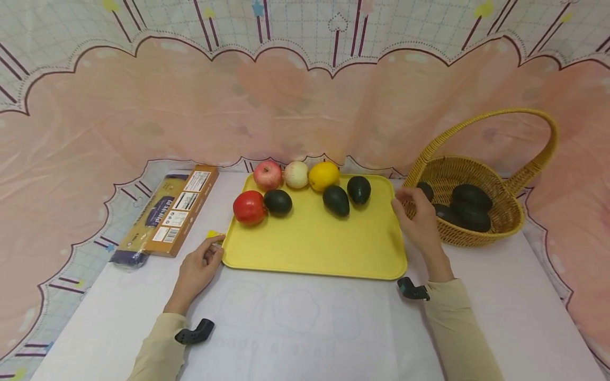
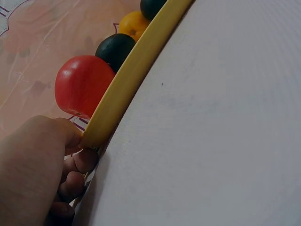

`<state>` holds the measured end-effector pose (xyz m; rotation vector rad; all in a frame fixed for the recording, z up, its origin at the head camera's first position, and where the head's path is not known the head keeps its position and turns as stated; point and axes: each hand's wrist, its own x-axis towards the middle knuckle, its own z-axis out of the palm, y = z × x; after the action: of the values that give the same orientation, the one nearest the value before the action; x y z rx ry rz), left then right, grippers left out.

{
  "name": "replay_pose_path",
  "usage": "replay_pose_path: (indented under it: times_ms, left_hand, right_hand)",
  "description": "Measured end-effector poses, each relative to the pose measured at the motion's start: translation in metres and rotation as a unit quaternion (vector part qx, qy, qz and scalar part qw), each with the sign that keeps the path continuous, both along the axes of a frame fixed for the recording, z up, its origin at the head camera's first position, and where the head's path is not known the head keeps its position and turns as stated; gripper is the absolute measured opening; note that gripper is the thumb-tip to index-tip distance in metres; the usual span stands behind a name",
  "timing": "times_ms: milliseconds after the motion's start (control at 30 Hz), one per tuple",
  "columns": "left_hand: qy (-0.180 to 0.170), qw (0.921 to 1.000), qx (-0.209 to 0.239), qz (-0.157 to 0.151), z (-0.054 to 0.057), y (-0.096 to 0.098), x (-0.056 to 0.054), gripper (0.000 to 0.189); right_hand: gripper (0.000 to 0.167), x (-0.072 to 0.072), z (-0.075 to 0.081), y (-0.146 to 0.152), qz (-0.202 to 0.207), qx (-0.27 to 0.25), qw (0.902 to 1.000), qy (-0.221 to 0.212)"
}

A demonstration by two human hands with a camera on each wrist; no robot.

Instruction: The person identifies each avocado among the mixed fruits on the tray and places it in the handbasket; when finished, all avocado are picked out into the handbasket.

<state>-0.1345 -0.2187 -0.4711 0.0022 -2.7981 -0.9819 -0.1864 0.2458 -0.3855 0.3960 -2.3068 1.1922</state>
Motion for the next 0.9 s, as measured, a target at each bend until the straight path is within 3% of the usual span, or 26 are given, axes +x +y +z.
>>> replay_pose_path:
  times_ms: [167, 333, 500, 733, 900]
  left_hand:
    - [0.001, 1.0000, -0.002, -0.001, 0.000, -0.001, 0.000, 0.032]
    - [0.002, 1.0000, -0.002, -0.001, 0.000, -0.001, 0.001, 0.032]
    - [0.001, 1.0000, -0.002, -0.003, 0.002, 0.000, 0.000, 0.032]
    - [0.003, 1.0000, 0.000, -0.005, 0.002, 0.000, 0.000, 0.032]
    - [0.005, 1.0000, 0.000, -0.003, 0.001, -0.001, 0.001, 0.031]
  right_hand:
    - [0.029, -0.009, -0.001, -0.007, 0.000, -0.020, 0.9975, -0.067]
    - [0.037, -0.028, -0.017, -0.006, -0.003, -0.021, 0.9902, -0.138]
    - [0.045, -0.045, -0.030, -0.008, -0.002, -0.023, 0.9844, -0.174]
    - [0.062, -0.055, -0.031, -0.015, 0.023, -0.029, 0.9664, -0.254]
    - [0.070, -0.063, -0.032, -0.019, 0.022, -0.030, 0.9575, -0.286]
